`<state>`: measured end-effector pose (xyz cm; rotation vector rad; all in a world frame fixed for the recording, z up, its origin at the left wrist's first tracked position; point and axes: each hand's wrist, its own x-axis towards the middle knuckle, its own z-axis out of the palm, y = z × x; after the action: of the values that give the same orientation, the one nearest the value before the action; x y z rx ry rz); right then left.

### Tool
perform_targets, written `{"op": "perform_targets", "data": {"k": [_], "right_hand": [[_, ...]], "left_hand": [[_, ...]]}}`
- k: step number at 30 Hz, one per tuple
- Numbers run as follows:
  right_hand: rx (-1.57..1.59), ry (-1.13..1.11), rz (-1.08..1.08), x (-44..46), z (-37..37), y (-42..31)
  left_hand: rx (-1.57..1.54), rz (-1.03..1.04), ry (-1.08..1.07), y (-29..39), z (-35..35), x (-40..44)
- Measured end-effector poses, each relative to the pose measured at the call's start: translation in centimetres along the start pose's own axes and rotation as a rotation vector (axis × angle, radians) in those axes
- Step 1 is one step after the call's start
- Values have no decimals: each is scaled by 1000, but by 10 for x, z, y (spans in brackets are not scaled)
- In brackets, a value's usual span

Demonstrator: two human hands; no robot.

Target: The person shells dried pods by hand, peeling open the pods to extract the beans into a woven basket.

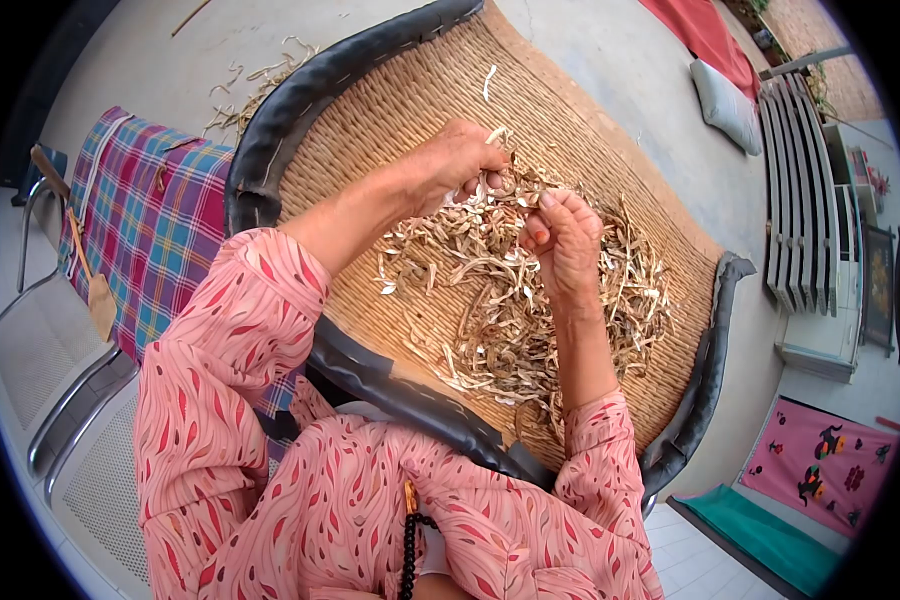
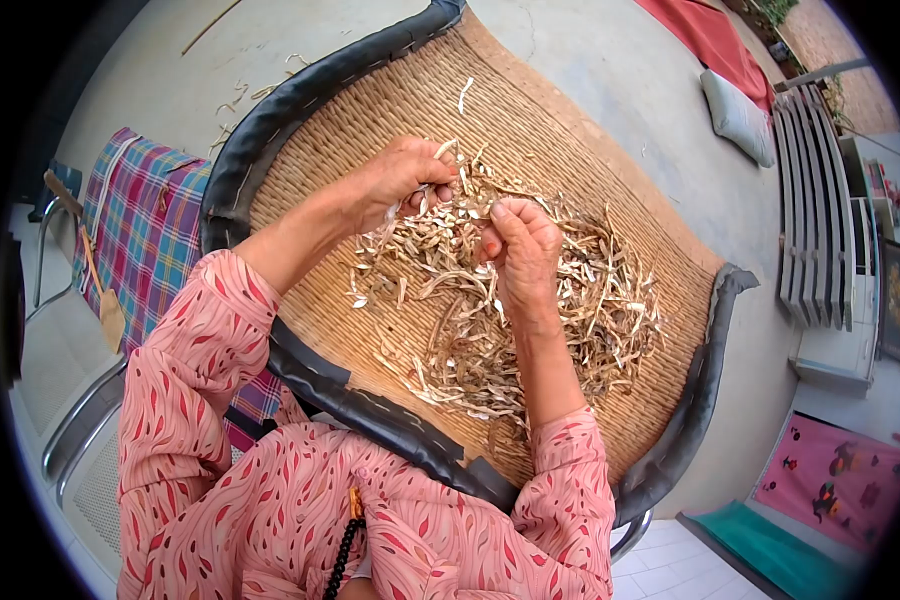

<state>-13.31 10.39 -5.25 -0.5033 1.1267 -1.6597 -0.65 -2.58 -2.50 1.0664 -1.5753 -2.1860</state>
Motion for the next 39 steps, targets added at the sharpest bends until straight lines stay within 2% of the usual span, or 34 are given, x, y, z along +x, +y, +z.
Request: {"op": "perform_targets", "data": {"k": [7, 15, 22, 28, 33, 39], "right_hand": [[-210, 47, -33, -1, 1, -3], [-265, 65, -127, 0, 2, -2], [-391, 47, -157, 0, -1, -3], [-254, 40, -72, -1, 4, -6], [-271, 17, -74, -3, 7, -4], [-389, -15, -127, -8, 22, -6]], "left_hand": [[88, 9, -75, 4, -1, -3], [129, 61, -73, 0, -1, -1], [61, 129, -143, -3, 0, -1], [88, 153, -116, -2, 1, -2], [135, 113, -102, 2, 4, -6], [220, 160, -110, 6, 7, -13]]}}
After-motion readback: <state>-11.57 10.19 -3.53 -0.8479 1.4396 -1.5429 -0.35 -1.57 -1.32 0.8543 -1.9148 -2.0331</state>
